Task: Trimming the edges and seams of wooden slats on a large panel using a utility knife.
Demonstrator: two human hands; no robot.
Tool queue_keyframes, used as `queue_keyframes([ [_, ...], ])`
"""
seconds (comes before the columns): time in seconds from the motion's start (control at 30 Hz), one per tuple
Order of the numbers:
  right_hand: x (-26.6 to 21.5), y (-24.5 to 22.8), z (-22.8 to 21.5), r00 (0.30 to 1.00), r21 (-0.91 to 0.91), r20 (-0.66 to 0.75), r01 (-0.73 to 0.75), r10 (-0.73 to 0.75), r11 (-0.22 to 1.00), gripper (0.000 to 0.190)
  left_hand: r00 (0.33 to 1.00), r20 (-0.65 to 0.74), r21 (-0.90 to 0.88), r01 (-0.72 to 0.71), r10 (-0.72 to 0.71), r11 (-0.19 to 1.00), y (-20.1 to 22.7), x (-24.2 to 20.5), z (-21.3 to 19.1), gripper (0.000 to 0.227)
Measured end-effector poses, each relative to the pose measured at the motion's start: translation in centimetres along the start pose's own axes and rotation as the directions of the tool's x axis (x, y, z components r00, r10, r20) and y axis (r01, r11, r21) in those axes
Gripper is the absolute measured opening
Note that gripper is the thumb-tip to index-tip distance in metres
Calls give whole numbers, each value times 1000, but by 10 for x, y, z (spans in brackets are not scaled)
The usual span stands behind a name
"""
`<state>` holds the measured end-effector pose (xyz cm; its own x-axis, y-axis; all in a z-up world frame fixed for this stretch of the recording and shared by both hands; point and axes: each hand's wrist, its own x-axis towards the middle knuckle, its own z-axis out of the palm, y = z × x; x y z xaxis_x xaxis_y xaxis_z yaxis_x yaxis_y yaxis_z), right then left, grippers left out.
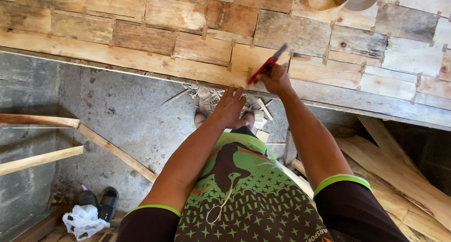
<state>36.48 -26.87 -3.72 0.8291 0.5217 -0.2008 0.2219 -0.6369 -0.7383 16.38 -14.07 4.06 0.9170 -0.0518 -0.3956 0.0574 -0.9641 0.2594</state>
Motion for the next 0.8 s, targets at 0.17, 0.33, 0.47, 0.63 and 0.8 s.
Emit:
queue_keyframes([
  [0.17, -1, 3, -2, 984, 77, 169, 41, -53, 996, 28, 1000, 14, -3, 0, 0, 1000, 4, -3, -5, 91],
  [0.33, -5, -5, -7, 971, -51, 239, 36, -23, 998, 32, 999, 38, 9, 2, -3, 1000, 6, -2, -8, 86],
  [0.47, -5, -8, -7, 989, -7, 147, 2, -1, 1000, 35, 998, 56, 3, 8, -9, 1000, 5, 1, -8, 84],
  [0.63, -3, -15, -9, 993, 135, 54, 99, -107, 986, 29, 995, 91, 1, 29, -29, 1000, 6, 3, -10, 79],
  [0.8, 9, -16, -8, 997, 530, 65, 9, -51, 848, 16, 995, 96, -2, 26, -26, 1000, 6, 7, -9, 78],
])
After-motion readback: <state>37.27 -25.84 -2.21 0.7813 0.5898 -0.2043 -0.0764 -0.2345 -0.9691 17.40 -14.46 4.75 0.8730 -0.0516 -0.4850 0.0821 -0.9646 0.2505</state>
